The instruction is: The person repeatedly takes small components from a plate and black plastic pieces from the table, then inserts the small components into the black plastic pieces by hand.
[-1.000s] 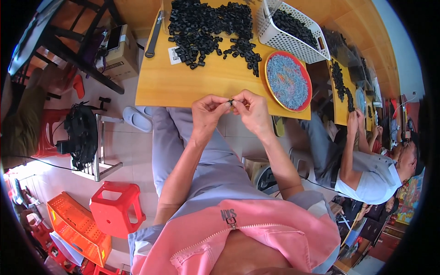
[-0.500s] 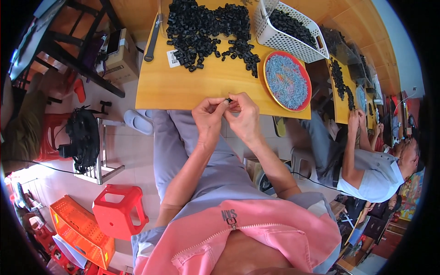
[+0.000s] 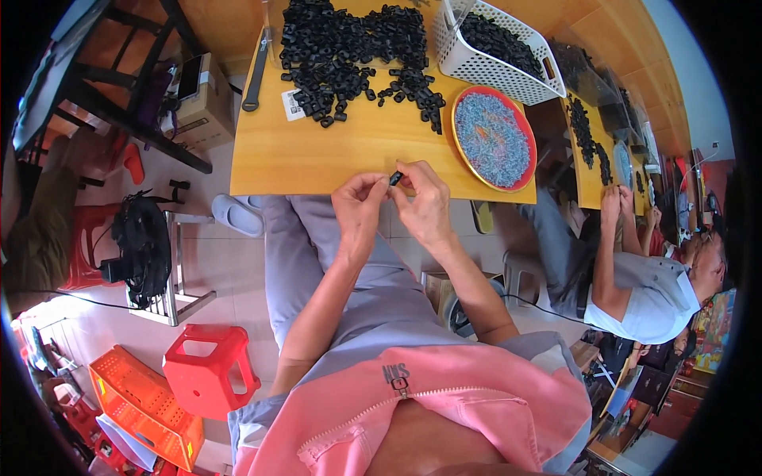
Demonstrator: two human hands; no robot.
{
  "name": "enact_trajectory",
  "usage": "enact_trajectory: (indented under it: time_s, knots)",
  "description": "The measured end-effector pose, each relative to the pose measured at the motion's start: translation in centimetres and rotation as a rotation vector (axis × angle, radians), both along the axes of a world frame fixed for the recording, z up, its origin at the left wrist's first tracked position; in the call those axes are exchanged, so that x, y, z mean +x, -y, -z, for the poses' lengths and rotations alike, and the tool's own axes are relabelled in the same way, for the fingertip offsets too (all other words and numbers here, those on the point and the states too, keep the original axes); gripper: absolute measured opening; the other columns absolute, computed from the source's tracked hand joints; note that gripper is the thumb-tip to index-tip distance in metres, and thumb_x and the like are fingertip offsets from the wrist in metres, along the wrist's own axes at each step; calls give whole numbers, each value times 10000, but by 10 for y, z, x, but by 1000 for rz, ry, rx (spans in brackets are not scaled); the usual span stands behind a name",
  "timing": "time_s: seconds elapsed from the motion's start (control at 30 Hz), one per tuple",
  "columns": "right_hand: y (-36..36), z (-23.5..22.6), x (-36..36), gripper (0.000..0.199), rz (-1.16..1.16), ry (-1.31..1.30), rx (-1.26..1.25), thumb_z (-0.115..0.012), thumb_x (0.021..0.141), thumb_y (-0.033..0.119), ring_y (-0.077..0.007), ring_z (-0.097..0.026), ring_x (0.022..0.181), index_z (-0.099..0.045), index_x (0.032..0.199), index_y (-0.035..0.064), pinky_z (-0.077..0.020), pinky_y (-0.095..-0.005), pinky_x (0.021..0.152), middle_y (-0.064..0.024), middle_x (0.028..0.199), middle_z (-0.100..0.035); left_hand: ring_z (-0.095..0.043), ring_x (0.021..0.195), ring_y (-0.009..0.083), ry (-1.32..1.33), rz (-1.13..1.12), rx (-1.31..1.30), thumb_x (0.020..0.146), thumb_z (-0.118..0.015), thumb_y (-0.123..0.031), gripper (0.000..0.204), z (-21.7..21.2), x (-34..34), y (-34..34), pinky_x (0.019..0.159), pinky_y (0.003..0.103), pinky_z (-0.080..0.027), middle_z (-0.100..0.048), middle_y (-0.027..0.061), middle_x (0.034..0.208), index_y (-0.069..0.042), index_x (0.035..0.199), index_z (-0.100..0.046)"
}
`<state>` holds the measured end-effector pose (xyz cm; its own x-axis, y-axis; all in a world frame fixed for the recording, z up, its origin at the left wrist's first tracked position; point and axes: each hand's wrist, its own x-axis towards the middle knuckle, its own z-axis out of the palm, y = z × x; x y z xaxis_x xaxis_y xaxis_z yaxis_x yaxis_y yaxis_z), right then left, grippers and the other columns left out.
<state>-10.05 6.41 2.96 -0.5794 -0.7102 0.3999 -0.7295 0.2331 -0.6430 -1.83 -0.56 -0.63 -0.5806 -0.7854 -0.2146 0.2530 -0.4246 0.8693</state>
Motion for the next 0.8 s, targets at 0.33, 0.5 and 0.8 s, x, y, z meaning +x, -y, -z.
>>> enact_trajectory:
  time_s: [0.33,0.5,0.8]
  knots:
    - [-4,-5,-7,283,3,30,11,-629,649,-51,-284,-584,694,-574,926,-34,-480,-340,610,-149,794,-556,-591,697,103,-5,59,-29,811,-607,-53,88,-4,-9,1,637,212,-490,-623,45,788,20,855,-629]
    - [-5,-33,-48,270,24,-46,-26,-602,660,-17,-338,-563,771,-562,926,-20,-460,-392,672,-165,815,-550,-613,705,154,30,9,33,808,-608,-60,112,-2,2,8,664,229,-505,-618,77,781,37,862,-612]
    - [-15,-120,-248,338,450,-699,-41,-556,739,-20,-349,-547,945,-556,1075,20,-447,-398,805,-177,1044,-555,-617,701,142,83,89,18,810,-615,-88,122,-2,-3,8,657,224,-492,-616,62,775,22,862,-605]
